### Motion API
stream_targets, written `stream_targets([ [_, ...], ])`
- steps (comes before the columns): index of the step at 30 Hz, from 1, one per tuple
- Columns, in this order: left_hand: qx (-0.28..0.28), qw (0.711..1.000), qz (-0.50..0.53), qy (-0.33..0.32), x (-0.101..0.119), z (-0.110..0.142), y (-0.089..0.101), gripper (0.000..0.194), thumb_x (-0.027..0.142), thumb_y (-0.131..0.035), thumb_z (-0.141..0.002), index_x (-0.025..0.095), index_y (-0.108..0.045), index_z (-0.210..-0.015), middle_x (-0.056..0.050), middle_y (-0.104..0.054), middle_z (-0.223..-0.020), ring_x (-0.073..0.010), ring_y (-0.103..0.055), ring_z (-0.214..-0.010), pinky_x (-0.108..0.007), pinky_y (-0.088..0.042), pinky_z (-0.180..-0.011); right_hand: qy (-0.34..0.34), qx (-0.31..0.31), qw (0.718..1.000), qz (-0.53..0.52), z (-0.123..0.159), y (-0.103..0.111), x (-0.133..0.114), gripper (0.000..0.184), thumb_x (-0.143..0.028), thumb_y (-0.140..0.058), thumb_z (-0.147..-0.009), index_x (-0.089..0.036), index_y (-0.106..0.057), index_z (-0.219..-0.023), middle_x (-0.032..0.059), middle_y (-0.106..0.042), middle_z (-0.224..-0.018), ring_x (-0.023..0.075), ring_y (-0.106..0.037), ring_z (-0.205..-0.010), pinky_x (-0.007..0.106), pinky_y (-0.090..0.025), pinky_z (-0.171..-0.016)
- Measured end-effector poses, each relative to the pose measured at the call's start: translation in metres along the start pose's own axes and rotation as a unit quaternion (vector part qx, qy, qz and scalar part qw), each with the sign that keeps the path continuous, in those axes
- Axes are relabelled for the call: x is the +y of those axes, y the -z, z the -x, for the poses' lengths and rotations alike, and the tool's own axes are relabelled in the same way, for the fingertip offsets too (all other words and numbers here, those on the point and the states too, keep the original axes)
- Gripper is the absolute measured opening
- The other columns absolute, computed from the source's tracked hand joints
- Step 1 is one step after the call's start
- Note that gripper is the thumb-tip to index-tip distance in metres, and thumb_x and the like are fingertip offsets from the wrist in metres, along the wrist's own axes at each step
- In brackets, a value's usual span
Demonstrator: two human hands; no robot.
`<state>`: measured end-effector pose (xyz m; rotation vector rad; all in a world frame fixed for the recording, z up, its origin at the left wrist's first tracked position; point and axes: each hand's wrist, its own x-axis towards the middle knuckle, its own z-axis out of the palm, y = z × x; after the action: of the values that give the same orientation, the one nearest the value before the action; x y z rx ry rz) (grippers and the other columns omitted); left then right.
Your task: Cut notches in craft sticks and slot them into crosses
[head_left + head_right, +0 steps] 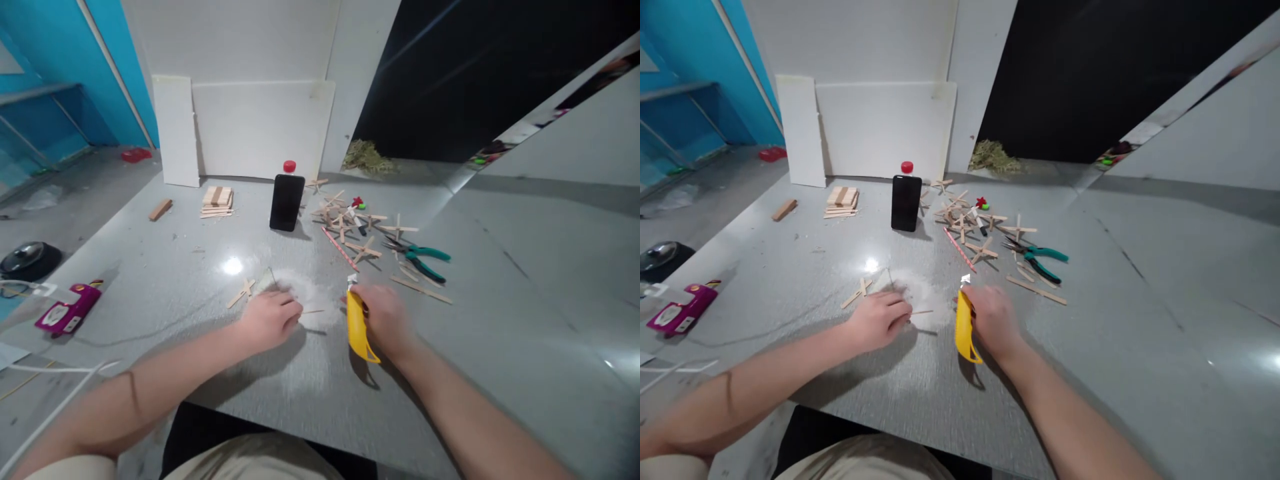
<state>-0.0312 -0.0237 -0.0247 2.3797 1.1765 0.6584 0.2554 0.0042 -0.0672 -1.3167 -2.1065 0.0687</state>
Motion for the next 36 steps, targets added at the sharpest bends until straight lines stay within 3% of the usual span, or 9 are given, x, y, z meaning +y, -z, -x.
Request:
stream_targets([
  [7,0.055,0.991,0.074,0.098,-0.038,0.01,0.037,0.01,0.025,-0.068,-0.088,0.023,-0.069,-0.097,0.0,-0.073,-0.075,-0.0139,-0.067,-0.062,-0.026,-0.052,-0.06,-0.059,-0.012,0.998,0.012,-0.01,-0.004,-0.002,0.029,-0.019,-0.05,-0.09,-0.014,-0.071,-0.109,0.0149,-0.074,-0.098,0.0289,-0.066,-0.093,0.047,-0.049,-0.088],
  [10,0.094,0.982,0.099,0.132,-0.048,0.01,0.052,0.014,0.032,-0.069,-0.09,0.019,-0.064,-0.094,-0.002,-0.074,-0.078,-0.0139,-0.068,-0.063,-0.025,-0.053,-0.059,-0.089,-0.024,0.996,-0.019,-0.015,0.001,-0.027,0.03,-0.025,-0.049,-0.092,-0.014,-0.072,-0.108,0.0167,-0.074,-0.101,0.0293,-0.068,-0.094,0.046,-0.051,-0.087],
  [13,0.103,0.979,0.106,0.138,-0.049,0.011,0.056,0.023,0.033,-0.07,-0.091,0.019,-0.06,-0.106,-0.003,-0.078,-0.086,-0.014,-0.071,-0.068,-0.025,-0.056,-0.065,-0.093,-0.096,0.987,-0.09,-0.027,-0.004,-0.071,0.03,-0.037,-0.055,-0.096,-0.018,-0.073,-0.11,0.008,-0.076,-0.088,0.0209,-0.068,-0.072,0.035,-0.054,-0.071],
  [16,0.078,0.986,0.09,0.12,-0.042,0.012,0.053,0.026,0.028,-0.07,-0.091,0.021,-0.061,-0.114,-0.003,-0.08,-0.092,-0.016,-0.074,-0.077,-0.028,-0.058,-0.075,-0.097,-0.138,0.973,-0.155,-0.044,-0.023,-0.118,0.032,-0.039,-0.046,-0.104,-0.022,-0.071,-0.116,0.0027,-0.077,-0.088,0.0152,-0.069,-0.066,0.028,-0.054,-0.063],
  [19,0.027,0.993,0.058,0.097,-0.037,0.014,0.059,0.018,0.022,-0.065,-0.094,0.024,-0.066,-0.111,-0.003,-0.08,-0.101,-0.0184,-0.076,-0.091,-0.029,-0.057,-0.083,-0.114,-0.136,0.968,-0.176,-0.057,-0.042,-0.145,0.035,-0.035,-0.038,-0.108,-0.019,-0.069,-0.111,0.004,-0.076,-0.092,0.0156,-0.072,-0.078,0.028,-0.058,-0.07],
  [24,0.003,0.981,-0.049,0.185,-0.045,0.019,0.096,0.018,0.026,-0.055,-0.1,0.019,-0.069,-0.11,-0.01,-0.077,-0.102,-0.0225,-0.073,-0.092,-0.037,-0.057,-0.086,-0.158,-0.149,0.969,-0.113,-0.06,-0.053,-0.139,0.025,-0.038,-0.058,-0.104,-0.015,-0.066,-0.112,0.0041,-0.071,-0.1,0.0157,-0.07,-0.083,0.034,-0.061,-0.076],
  [27,-0.072,0.958,-0.103,0.257,-0.047,0.023,0.11,0.02,0.032,-0.071,-0.093,0.015,-0.07,-0.103,-0.009,-0.074,-0.093,-0.0219,-0.071,-0.085,-0.039,-0.058,-0.082,-0.171,-0.155,0.972,-0.039,-0.055,-0.048,-0.125,0.028,-0.038,-0.064,-0.101,-0.016,-0.065,-0.118,0.0071,-0.069,-0.113,0.0191,-0.07,-0.094,0.039,-0.061,-0.083],
  [31,-0.146,0.928,-0.155,0.307,-0.036,0.024,0.096,0.034,0.039,-0.064,-0.099,0.016,-0.063,-0.125,-0.009,-0.065,-0.124,-0.0215,-0.067,-0.106,-0.043,-0.059,-0.092,-0.153,-0.139,0.978,0.029,-0.048,-0.044,-0.121,0.03,-0.036,-0.064,-0.1,-0.017,-0.064,-0.122,0.0085,-0.067,-0.122,0.0218,-0.068,-0.104,0.043,-0.06,-0.089],
  [36,-0.157,0.902,-0.196,0.351,-0.032,0.017,0.076,0.037,0.039,-0.064,-0.099,0.017,-0.061,-0.129,-0.011,-0.063,-0.13,-0.0236,-0.065,-0.112,-0.045,-0.058,-0.095,-0.036,-0.163,0.986,0.01,-0.04,-0.06,-0.157,0.024,-0.038,-0.066,-0.099,-0.017,-0.067,-0.111,0.0068,-0.069,-0.114,0.021,-0.068,-0.103,0.043,-0.058,-0.091],
])
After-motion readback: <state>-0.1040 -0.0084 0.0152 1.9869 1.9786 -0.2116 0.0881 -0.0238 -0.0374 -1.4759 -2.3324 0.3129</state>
